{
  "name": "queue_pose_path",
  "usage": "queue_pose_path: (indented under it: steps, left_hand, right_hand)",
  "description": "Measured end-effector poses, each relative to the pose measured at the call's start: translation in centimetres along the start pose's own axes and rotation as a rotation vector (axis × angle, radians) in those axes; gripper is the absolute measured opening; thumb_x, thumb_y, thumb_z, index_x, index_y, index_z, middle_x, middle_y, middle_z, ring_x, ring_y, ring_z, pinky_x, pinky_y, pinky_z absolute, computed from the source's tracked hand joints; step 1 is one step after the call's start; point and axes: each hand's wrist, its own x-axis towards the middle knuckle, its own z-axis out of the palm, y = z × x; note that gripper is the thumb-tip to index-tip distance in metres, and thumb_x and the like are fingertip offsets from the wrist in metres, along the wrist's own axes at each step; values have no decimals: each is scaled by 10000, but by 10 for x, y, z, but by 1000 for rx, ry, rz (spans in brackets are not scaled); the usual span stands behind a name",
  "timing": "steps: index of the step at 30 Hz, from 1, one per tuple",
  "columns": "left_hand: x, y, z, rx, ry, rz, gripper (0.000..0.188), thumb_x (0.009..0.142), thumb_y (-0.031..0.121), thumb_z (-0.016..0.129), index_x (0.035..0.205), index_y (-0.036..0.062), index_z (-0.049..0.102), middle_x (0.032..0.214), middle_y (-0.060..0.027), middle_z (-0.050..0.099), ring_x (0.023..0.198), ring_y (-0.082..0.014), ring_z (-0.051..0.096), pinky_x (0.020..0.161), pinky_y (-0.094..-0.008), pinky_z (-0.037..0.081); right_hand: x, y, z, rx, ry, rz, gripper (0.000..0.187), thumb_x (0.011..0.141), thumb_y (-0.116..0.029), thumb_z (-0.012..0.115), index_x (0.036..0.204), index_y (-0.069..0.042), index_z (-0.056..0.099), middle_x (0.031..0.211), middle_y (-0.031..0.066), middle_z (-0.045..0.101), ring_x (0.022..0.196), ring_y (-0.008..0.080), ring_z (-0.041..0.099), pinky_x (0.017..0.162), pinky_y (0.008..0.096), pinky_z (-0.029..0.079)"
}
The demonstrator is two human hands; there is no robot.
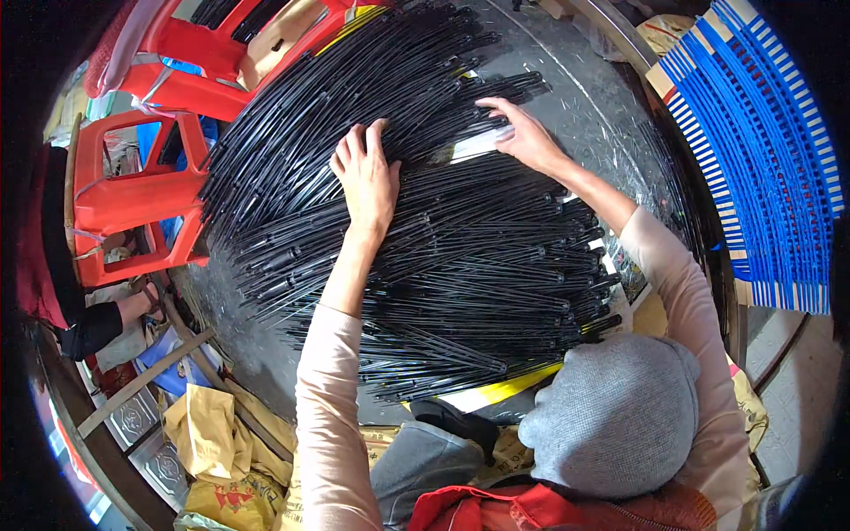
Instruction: Arranging and sorting long black flexible rods onto a circular assembly table.
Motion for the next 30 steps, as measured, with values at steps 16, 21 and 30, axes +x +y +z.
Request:
queue_pose_path:
  steps: [16, 21, 30]
  left_hand:
    - [-2, -2, 1, -14, -2, 40, 710, 708, 108, 789, 1347, 113, 479, 1204, -104, 476, 1138, -297, 443, 1031, -462, 329]
    - [-2, -1, -2, -36, -7, 71, 558, 723, 107, 773, 1241, 128, 567, 1122, -88, 494, 1074, -289, 456, 1000, -449, 350]
    - [-4, -8, 3, -201, -73, 107, 372, 707, 65, 764, 1058, 95, 647, 1128, -74, 561, 1066, -296, 490, 912, -411, 408]
  right_hand:
    - [5, 7, -3, -75, -170, 172, 207, 858, -223, 622, 849, -16, 634, 801, 81, 634, 790, 195, 596, 750, 334, 468]
    - [9, 0, 11, -299, -102, 139, 342, 858, -301, 669, 801, 21, 570, 712, 137, 570, 677, 172, 548, 677, 366, 453]
    - [6, 25, 19, 118, -36, 242, 261, 824, -202, 734, 937, -2, 610, 861, 76, 642, 808, 163, 598, 742, 301, 485]
